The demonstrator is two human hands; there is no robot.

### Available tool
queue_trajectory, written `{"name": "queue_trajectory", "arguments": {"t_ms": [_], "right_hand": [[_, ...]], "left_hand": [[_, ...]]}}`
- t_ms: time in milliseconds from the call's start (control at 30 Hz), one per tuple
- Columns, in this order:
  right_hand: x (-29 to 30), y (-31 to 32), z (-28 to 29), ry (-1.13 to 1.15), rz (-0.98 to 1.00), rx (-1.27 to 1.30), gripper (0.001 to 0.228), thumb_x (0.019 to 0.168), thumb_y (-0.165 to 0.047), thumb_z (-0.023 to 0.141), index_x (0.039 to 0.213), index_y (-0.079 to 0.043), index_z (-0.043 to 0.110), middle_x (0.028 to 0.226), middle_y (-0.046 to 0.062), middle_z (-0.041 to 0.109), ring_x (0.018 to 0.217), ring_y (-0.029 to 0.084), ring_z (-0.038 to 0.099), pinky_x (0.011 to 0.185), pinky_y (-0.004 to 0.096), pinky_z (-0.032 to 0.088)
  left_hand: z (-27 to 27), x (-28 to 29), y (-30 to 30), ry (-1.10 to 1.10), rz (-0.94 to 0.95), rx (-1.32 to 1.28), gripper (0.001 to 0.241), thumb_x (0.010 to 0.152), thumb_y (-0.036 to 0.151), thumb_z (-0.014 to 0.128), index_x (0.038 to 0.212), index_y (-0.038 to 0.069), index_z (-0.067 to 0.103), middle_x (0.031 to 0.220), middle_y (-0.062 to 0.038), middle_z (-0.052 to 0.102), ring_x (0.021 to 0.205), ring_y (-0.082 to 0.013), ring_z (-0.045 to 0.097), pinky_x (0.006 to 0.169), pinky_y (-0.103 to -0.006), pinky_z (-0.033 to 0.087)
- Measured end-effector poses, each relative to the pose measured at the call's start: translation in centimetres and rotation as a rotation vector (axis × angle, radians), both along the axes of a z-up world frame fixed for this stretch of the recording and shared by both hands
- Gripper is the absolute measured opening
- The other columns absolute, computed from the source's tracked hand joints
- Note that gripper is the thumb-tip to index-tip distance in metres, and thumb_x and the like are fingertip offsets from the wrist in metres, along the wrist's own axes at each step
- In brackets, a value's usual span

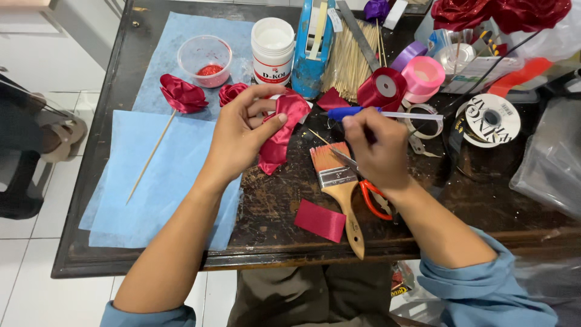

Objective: The person folds a strip of red satin ribbon into a rose shape, using a hot glue gun to secure the folds. They then measure and cut a piece of ribbon using a ruler and scissors.

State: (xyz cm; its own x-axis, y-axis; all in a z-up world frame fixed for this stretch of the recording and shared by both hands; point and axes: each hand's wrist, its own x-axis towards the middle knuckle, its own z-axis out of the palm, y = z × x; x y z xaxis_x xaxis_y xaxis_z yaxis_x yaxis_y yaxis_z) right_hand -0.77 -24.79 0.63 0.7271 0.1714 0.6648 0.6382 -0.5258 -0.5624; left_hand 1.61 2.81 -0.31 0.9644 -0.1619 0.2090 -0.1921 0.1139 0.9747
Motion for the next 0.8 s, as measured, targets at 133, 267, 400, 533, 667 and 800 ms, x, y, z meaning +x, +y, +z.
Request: {"name": "queue_trajectory", "arguments": {"t_ms": [133,267,400,533,667,800], "right_hand": [[0.3,0.5,-1.7,-0.134,0.048,-0.043,0.017,0.105,-0.018,0.081,0.089,-0.016,0.078,0.064,-0.001,0.069,0.053,0.022,0.065,0.056,0.029,0.052],[-0.6,1.9,-0.2,-0.207,0.162,-0.046,0.009,0.099,-0.006,0.083,0.093,-0.008,0.076,0.065,0.004,0.064,0.053,0.023,0.061,0.055,0.029,0.053],[-0.7,2.7,0.1,-0.269,0.255,-0.059,0.014,0.091,0.005,0.085,0.098,-0.005,0.079,0.069,0.007,0.067,0.057,0.025,0.067,0.058,0.033,0.058],[-0.5,2.1,-0.3,-0.241,0.259,-0.044,0.011,0.094,0.005,0.083,0.101,-0.003,0.079,0.07,0.007,0.068,0.057,0.023,0.066,0.055,0.035,0.056],[0.0,-0.2,-0.4,-0.18,0.091,0.009,0.011,0.095,0.0,0.087,0.1,-0.006,0.08,0.068,0.006,0.069,0.051,0.022,0.062,0.053,0.034,0.052],[0.5,-0.9,0.2,-0.113,0.038,0.082,0.005,0.103,-0.001,0.083,0.105,-0.001,0.078,0.07,0.007,0.067,0.053,0.017,0.06,0.054,0.029,0.05]], "left_hand": [[0.4,-0.4,-0.5,0.033,0.017,-0.071,0.054,0.096,0.0,0.08,0.147,0.003,0.064,0.114,-0.012,0.081,0.088,-0.0122,0.081,0.066,-0.0253,0.067],[1.0,-1.1,-0.9,0.093,0.028,-0.157,0.054,0.093,-0.002,0.082,0.144,-0.001,0.065,0.114,-0.016,0.081,0.094,-0.0192,0.084,0.068,-0.0302,0.071],[0.3,-0.6,-1.2,0.094,0.019,-0.15,0.05,0.093,0.0,0.083,0.141,-0.003,0.068,0.117,-0.016,0.081,0.098,-0.0194,0.083,0.074,-0.0318,0.071],[-0.1,-1.2,-1.6,0.069,-0.027,-0.06,0.051,0.09,0.0,0.085,0.139,-0.004,0.069,0.116,-0.017,0.08,0.096,-0.0192,0.081,0.08,-0.0327,0.07],[-0.2,-1.8,-2.1,0.076,-0.142,0.166,0.042,0.093,0.0,0.08,0.134,-0.006,0.072,0.114,-0.021,0.08,0.096,-0.0281,0.084,0.08,-0.0401,0.07],[0.4,-2.3,-1.9,0.073,-0.252,0.299,0.034,0.094,0.0,0.078,0.127,-0.005,0.076,0.109,-0.022,0.081,0.089,-0.0306,0.085,0.078,-0.043,0.07]]}}
